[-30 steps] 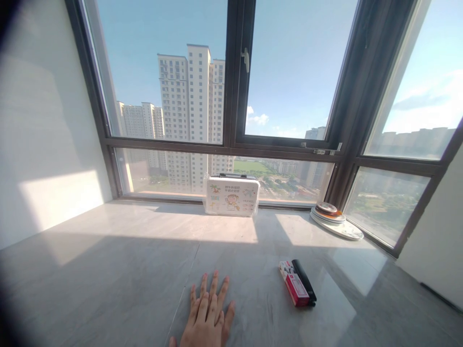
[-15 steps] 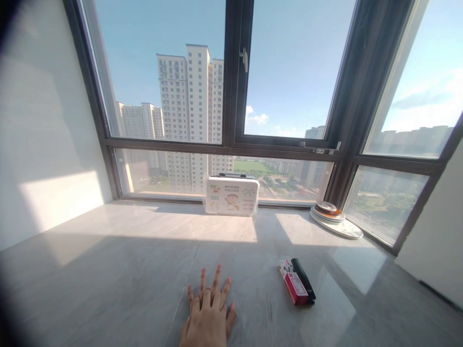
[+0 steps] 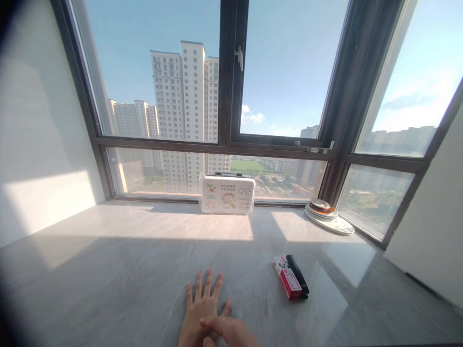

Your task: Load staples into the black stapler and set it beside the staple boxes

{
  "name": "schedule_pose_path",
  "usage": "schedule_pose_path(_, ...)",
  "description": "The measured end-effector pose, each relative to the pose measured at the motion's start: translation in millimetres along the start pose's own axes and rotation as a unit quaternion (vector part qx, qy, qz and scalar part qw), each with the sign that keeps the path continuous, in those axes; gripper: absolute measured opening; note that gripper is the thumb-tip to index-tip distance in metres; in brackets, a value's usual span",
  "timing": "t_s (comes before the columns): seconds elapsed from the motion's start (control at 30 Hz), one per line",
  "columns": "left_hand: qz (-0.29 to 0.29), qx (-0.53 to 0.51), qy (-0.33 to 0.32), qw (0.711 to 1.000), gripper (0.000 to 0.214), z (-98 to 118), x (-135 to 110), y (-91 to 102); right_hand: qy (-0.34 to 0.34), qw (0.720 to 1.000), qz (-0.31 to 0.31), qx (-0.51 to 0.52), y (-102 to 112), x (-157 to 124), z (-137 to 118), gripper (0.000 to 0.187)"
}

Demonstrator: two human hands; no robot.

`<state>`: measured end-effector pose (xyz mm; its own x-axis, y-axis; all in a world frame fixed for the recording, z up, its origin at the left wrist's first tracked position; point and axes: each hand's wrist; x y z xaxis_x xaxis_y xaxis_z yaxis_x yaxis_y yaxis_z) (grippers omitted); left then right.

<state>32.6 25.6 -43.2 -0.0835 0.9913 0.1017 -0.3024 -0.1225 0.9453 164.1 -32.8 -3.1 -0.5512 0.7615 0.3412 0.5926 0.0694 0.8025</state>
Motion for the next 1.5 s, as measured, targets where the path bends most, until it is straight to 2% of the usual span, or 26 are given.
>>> schedule_pose_path(0.07,0.013,-0.007,-0.010,1.000,0.069,1.8,-3.0,6.4,-0.078,0.993,0.064,0.060,44.0,-24.3,19.5,0.055)
schedule_pose_path(0.1,0.021,-0.010,-0.015,1.000,0.068,2.5,-4.6,8.5,-0.122,0.985,0.112,0.057,66.9,-35.7,32.6,0.059)
schedule_pose_path(0.2,0.028,-0.015,-0.023,0.999,0.067,3.4,-8.4,11.5,-0.238,0.945,0.222,-0.036,127.1,-60.4,83.2,0.065)
schedule_pose_path(0.27,0.026,-0.016,-0.025,0.999,0.066,3.1,-9.7,12.2,-0.297,0.919,0.244,-0.085,152.2,-67.2,118.9,0.068)
schedule_pose_path(0.3,0.024,-0.016,-0.024,0.999,0.066,2.8,-9.9,12.4,-0.318,0.914,0.237,-0.079,159.1,-68.2,134.5,0.067)
schedule_pose_path(0.37,0.020,-0.017,-0.023,0.999,0.065,2.1,-9.8,12.5,-0.320,0.920,0.226,-0.029,162.6,-67.1,157.7,0.063)
schedule_pose_path(0.43,0.019,-0.019,-0.024,0.999,0.065,1.6,-9.1,12.2,-0.302,0.933,0.190,0.041,156.5,-64.1,168.1,0.057)
schedule_pose_path(0.53,0.020,-0.027,-0.025,0.999,0.064,1.2,-7.3,11.7,-0.281,0.944,0.139,0.103,139.6,-58.6,162.1,0.057)
schedule_pose_path(0.67,0.005,-0.068,-0.005,0.998,0.060,0.0,-4.3,14.6,-0.273,0.944,0.152,0.106,110.2,-39.7,127.6,0.059)
schedule_pose_path(0.87,-0.012,-0.198,0.031,0.980,0.060,-6.5,-1.1,19.8,-0.253,0.949,0.156,0.103,44.3,25.0,59.8,0.062)
schedule_pose_path(0.93,0.006,-0.234,0.048,0.971,0.060,-9.4,0.0,19.3,-0.238,0.954,0.154,0.097,22.4,45.6,42.1,0.062)
schedule_pose_path(1.03,0.083,-0.263,0.070,0.959,0.060,-13.5,2.2,17.6,-0.198,0.962,0.167,0.088,-0.7,63.0,28.2,0.061)
schedule_pose_path(1.13,0.161,-0.255,0.088,0.949,0.061,-16.9,4.0,17.4,-0.181,0.959,0.195,0.097,-8.9,59.9,31.0,0.062)
schedule_pose_path(1.2,0.181,-0.225,0.099,0.952,0.059,-19.3,3.4,19.6,-0.189,0.955,0.204,0.103,-8.4,48.7,38.2,0.061)
schedule_pose_path(1.37,0.134,-0.139,0.120,0.974,0.031,-33.0,-5.8,31.0,-0.220,0.950,0.202,0.094,-4.1,14.1,50.8,0.061)
schedule_pose_path(1.5,0.149,-0.129,0.126,0.972,0.033,-55.8,-3.5,38.3,-0.231,0.946,0.206,0.093,-4.9,1.0,49.4,0.062)
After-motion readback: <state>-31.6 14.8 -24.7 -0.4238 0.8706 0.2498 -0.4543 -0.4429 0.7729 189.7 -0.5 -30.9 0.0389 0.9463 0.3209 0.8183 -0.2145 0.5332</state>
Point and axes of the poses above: each hand's wrist, its own x-axis towards the middle knuckle, its own y-axis out of the back of the hand, z = x × y, and after that the axes turned 13 degrees about y, right-handed
